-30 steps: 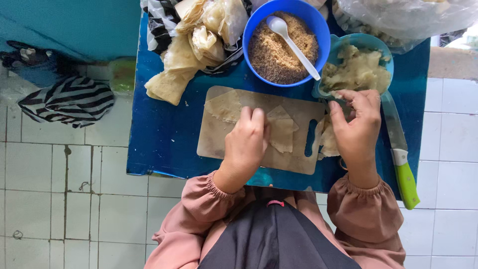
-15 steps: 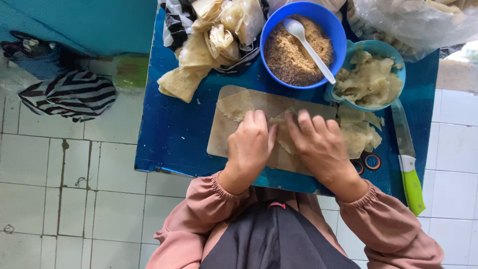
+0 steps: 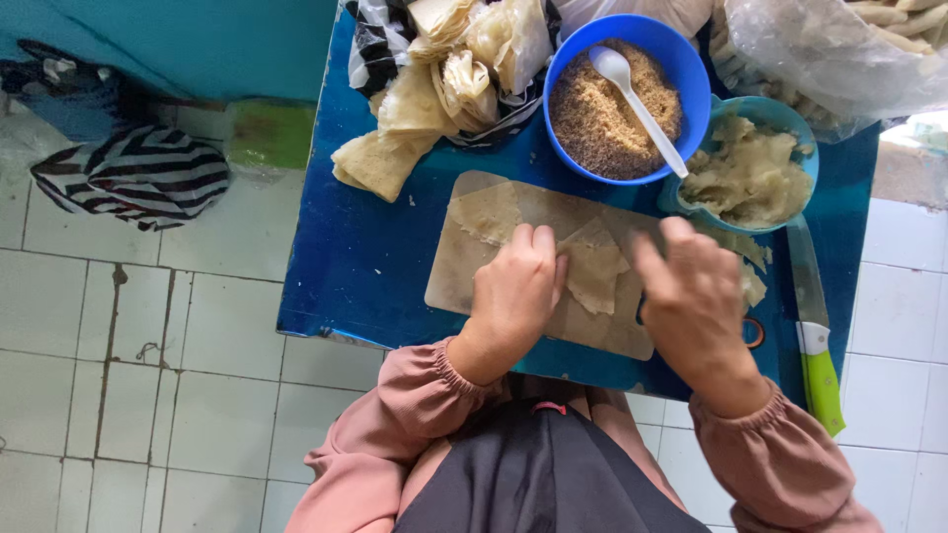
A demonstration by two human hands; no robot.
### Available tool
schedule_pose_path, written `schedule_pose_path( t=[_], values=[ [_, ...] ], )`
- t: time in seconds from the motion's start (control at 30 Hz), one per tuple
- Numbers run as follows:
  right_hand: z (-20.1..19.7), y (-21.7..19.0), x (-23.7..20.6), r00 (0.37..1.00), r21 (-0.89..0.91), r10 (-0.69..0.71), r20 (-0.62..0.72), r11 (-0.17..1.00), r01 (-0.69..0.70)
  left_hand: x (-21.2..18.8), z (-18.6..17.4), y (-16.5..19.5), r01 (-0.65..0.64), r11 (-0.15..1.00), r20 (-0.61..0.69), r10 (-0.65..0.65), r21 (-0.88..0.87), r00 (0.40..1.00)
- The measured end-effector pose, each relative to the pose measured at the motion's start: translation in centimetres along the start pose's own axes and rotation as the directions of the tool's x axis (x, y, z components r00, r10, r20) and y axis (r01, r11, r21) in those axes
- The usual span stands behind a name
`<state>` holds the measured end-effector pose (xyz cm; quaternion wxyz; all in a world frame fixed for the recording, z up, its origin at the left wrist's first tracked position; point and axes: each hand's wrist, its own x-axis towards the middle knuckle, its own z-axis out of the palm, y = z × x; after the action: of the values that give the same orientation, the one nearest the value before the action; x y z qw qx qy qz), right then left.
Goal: The person sits at a small blue table and folds triangular dough wrappers, pressing the edges to seal them. They spoon a brown filling from a bowl onto a wrapper, fold it into a triangle, and set the finished pastry aside, repeating the process with wrappers and dough pieces from the bowls.
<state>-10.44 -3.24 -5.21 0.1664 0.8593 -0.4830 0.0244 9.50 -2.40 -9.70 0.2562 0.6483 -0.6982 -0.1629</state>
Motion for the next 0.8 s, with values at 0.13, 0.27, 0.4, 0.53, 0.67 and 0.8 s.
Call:
schedule_pose_path(
  t=[0.13,0.27,0.4,0.53,0.67,0.8],
  values=[
    [0.2,2.2,0.0,0.974,0.036,0.183,-0.135,0.983,-0.180,0.4,0.2,0.2,0.014,1.000,-0.001,-0.014,-0.009,1.000],
    [0.3,3.2,0.2,0.971,-0.002,0.237,-0.023,0.971,-0.237,0.9,0.5,1.0,0.032,0.999,0.014,-0.032,-0.011,0.999],
    [-1.6,4.3,-1.1,0.974,0.128,0.227,-0.009,0.966,-0.224,1.2,0.7,1.5,0.022,1.000,-0.010,-0.023,-0.020,1.000],
    [-1.9,4.9,0.5,0.965,0.545,0.223,-0.140,0.831,-0.113,0.9,1.4,2.4,0.038,0.999,0.014,-0.038,-0.023,0.999],
    [-1.8,4.9,4.8,0.974,0.559,0.146,-0.171,0.829,-0.026,0.2,0.4,3.0,0.004,0.999,-0.018,-0.005,-0.041,1.000],
    [-4.0,4.3,7.1,0.956,0.664,0.294,-0.006,0.716,-0.216,0.2,-1.4,3.0,-0.005,0.997,-0.012,0.004,-0.083,1.000]
  ],
)
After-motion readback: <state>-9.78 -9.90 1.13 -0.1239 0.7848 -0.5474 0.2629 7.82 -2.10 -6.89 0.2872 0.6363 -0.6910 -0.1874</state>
